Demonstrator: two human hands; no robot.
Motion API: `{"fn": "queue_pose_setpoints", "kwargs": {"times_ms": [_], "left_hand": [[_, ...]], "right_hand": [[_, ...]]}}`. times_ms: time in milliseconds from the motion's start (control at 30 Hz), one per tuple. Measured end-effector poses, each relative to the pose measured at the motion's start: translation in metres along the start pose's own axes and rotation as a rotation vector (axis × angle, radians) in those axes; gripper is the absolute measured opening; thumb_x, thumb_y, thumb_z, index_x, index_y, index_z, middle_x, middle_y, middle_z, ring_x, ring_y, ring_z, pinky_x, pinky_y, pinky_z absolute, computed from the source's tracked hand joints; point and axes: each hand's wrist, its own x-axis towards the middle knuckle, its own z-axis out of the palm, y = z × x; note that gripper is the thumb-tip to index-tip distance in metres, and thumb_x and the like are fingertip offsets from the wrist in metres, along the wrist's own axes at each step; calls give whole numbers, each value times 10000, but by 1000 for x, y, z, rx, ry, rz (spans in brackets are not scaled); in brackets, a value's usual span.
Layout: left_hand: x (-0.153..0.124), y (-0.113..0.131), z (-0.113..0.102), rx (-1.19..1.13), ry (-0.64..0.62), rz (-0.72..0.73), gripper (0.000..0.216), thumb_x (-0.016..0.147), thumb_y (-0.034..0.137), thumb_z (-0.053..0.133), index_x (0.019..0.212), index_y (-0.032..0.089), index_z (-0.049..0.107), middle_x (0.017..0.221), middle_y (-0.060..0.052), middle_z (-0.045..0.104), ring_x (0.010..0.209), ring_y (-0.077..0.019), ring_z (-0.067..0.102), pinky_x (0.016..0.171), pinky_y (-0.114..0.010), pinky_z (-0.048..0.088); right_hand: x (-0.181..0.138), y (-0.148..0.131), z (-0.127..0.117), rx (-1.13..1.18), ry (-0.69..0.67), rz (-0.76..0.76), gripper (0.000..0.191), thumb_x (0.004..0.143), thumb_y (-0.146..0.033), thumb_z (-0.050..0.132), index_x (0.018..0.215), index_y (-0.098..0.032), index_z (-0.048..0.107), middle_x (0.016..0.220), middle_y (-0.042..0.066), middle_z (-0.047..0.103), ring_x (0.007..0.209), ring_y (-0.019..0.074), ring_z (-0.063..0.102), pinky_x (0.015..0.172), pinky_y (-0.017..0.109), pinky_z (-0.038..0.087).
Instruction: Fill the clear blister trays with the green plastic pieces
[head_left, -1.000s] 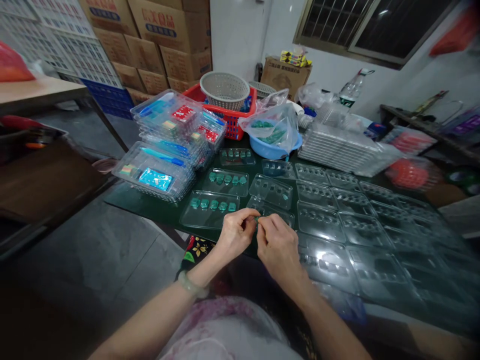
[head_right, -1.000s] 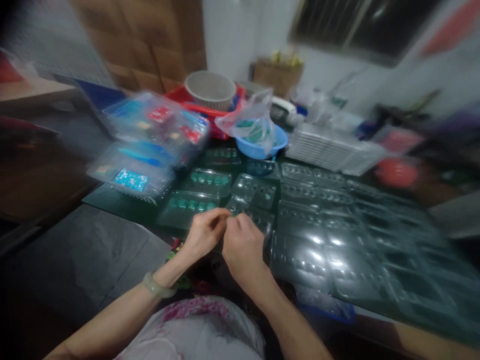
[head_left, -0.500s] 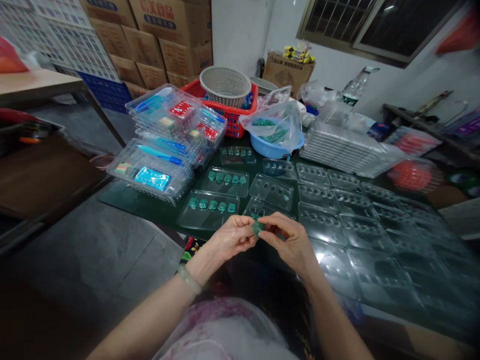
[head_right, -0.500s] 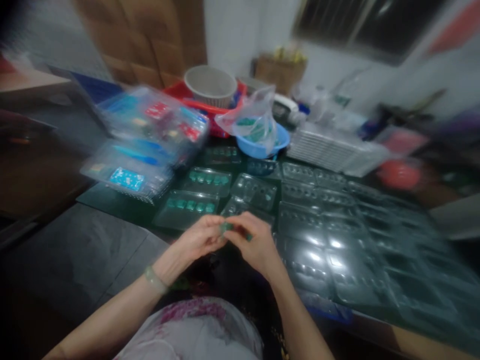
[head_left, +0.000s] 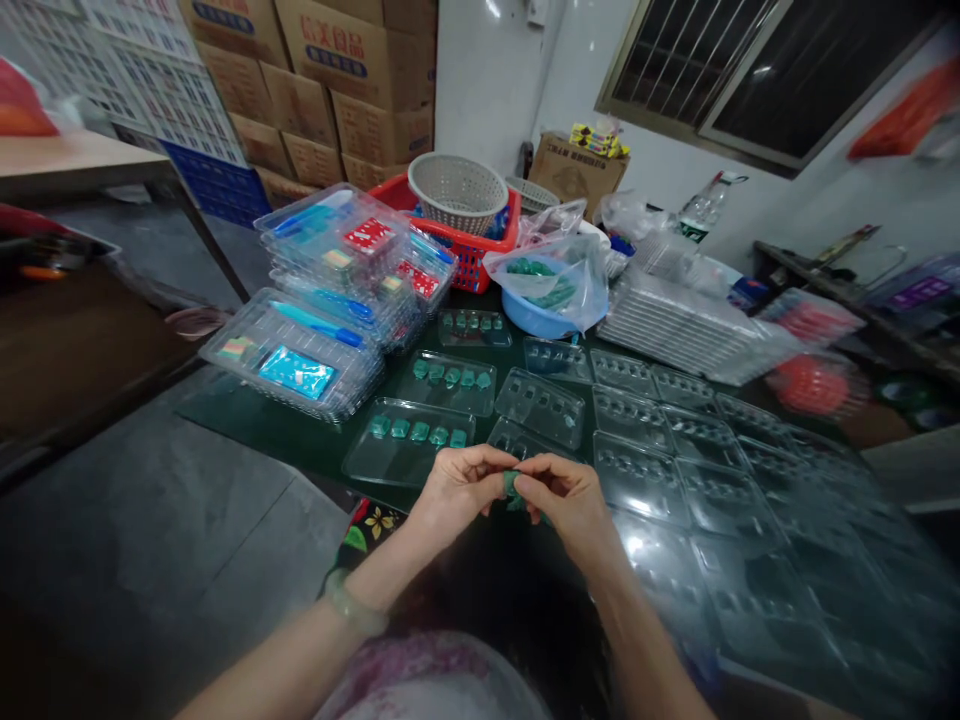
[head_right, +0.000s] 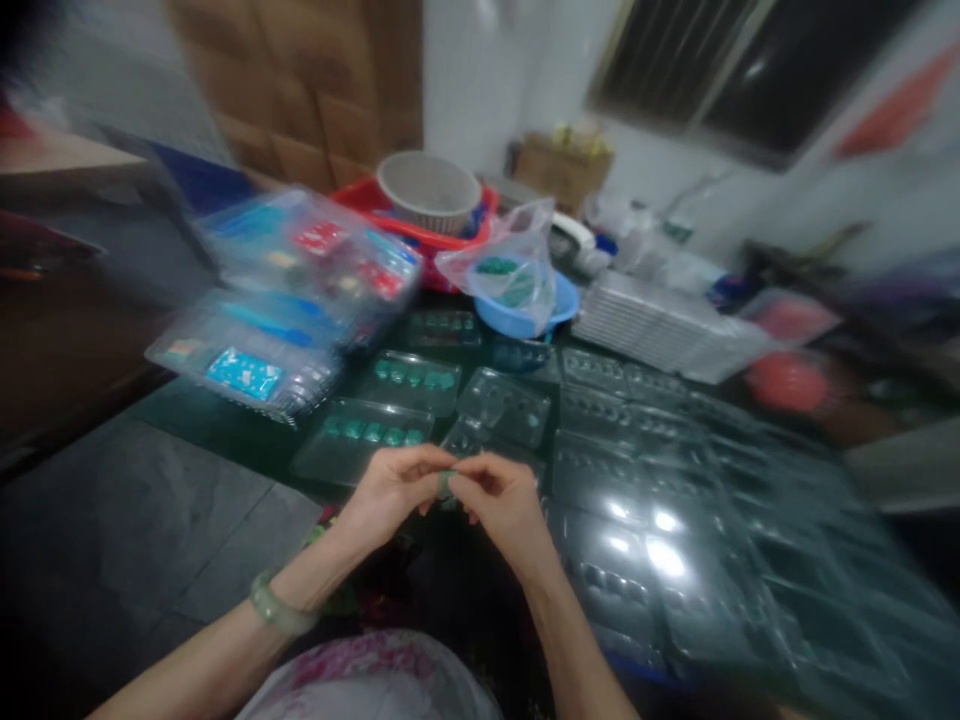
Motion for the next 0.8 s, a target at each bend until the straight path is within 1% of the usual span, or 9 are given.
{"fn": "queue_pose_setpoints", "kwargs": {"times_ms": [100, 167, 233, 267, 367, 433, 533, 633, 800], "left_hand": [[3, 2, -2, -94, 26, -74, 262, 686, 258, 631, 915, 130, 627, 699, -30, 605, 526, -90, 500, 423, -191, 387], [1, 5, -4, -31, 65, -69, 258, 700, 271, 620, 910, 122, 620, 681, -27, 592, 547, -93, 503, 438, -186, 394], [-3, 6, -7, 70, 83, -62, 225, 724, 276, 594, 880, 117, 622, 626, -11, 556, 528, -85, 484, 436, -179, 389], [-5, 5, -10, 108, 84, -53, 213, 734, 278, 581, 867, 118, 623, 620, -8, 542, 529, -85, 481, 435, -178, 389], [-12, 2, -19, 182, 97, -9, 190, 749, 275, 559, 841, 122, 626, 659, -13, 523, 553, -91, 485, 442, -180, 395], [-16, 1, -25, 223, 124, 17, 179, 753, 268, 553, 828, 124, 627, 668, -12, 514, 549, -85, 475, 451, -181, 393], [-18, 1, -31, 264, 140, 33, 169, 760, 266, 542, 818, 132, 629, 687, -15, 514, 552, -83, 463, 465, -182, 388], [-19, 0, -34, 286, 114, 46, 170, 771, 265, 529, 828, 139, 628, 751, -31, 533, 571, -85, 463, 482, -187, 385], [-19, -5, -35, 318, 63, 85, 166, 788, 247, 507, 841, 138, 621, 760, -38, 540, 577, -88, 461, 501, -194, 379]], "right_hand": [[30, -4, -14, -150, 66, -65, 209, 709, -339, 611, 823, -168, 647, 583, -9, 575, 461, 90, 473, 430, 210, 392], [62, -3, -25, -337, 185, -169, 255, 719, -357, 585, 861, -155, 648, 618, 13, 602, 491, 109, 501, 464, 226, 409], [99, 5, -34, -579, 256, -264, 270, 725, -344, 565, 860, -128, 653, 653, 40, 616, 540, 130, 527, 509, 242, 424], [115, 11, -37, -694, 247, -301, 258, 733, -321, 549, 864, -125, 655, 677, 47, 619, 564, 133, 535, 535, 245, 430], [151, 31, -40, -819, 195, -325, 192, 698, -240, 568, 833, -150, 670, 716, 44, 614, 609, 138, 542, 599, 252, 430], [161, 41, -39, -870, 165, -319, 180, 685, -211, 571, 825, -168, 676, 723, 38, 601, 620, 140, 538, 620, 259, 424], [165, 47, -38, -959, 123, -310, 206, 709, -199, 546, 868, -167, 673, 754, 49, 583, 648, 150, 535, 639, 272, 414], [166, 44, -38, -1040, 53, -310, 228, 728, -171, 527, 909, -163, 665, 808, 68, 576, 712, 166, 537, 677, 282, 405], [174, 43, -35, -1117, -81, -314, 208, 714, -105, 526, 859, -157, 665, 888, 91, 581, 846, 194, 524, 779, 300, 391]]}}
